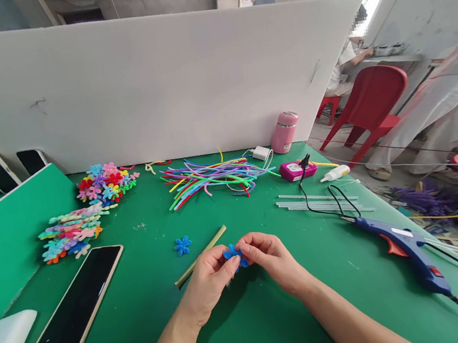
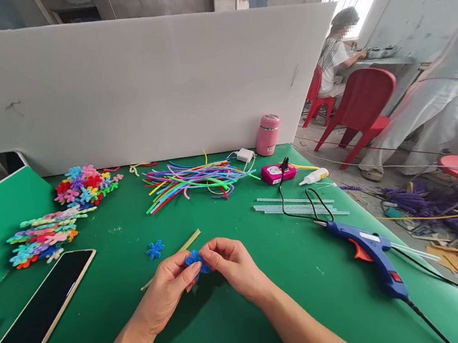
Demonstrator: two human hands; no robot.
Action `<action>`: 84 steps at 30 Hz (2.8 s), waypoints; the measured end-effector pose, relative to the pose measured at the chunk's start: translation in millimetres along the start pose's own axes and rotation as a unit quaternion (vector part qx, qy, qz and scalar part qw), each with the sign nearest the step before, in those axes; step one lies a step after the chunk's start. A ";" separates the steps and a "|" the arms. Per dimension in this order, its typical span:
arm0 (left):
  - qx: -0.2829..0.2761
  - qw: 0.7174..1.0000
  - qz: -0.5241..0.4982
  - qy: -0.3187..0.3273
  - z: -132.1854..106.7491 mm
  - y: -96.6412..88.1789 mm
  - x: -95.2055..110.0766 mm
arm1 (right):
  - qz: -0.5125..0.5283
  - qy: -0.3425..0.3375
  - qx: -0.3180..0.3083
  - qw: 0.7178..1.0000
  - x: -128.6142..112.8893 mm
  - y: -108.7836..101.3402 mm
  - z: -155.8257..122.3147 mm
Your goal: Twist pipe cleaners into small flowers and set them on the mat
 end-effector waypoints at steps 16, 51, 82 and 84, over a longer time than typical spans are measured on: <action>0.006 0.994 -0.110 -0.016 0.2 2.2 -2.2 | -0.172 -0.138 -0.007 0.975 -20.9 -3.4 -5.5; -0.008 0.991 -0.126 -0.033 -1.3 6.5 -5.4 | -0.240 -0.125 -0.043 0.962 -25.1 6.7 -9.3; 0.013 0.999 -0.034 0.029 0.3 0.8 -2.0 | -0.089 0.021 -0.029 0.995 -2.1 1.1 -2.0; -0.001 0.995 -0.103 0.004 0.2 4.4 -5.9 | -0.096 0.003 -0.034 0.995 -3.5 3.0 -3.1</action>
Point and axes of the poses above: each hand's wrist, its own z-axis towards the middle knuckle, its own y-axis out of the palm, x = y × z, the point moved 9 cm from there along z, towards the middle knuckle
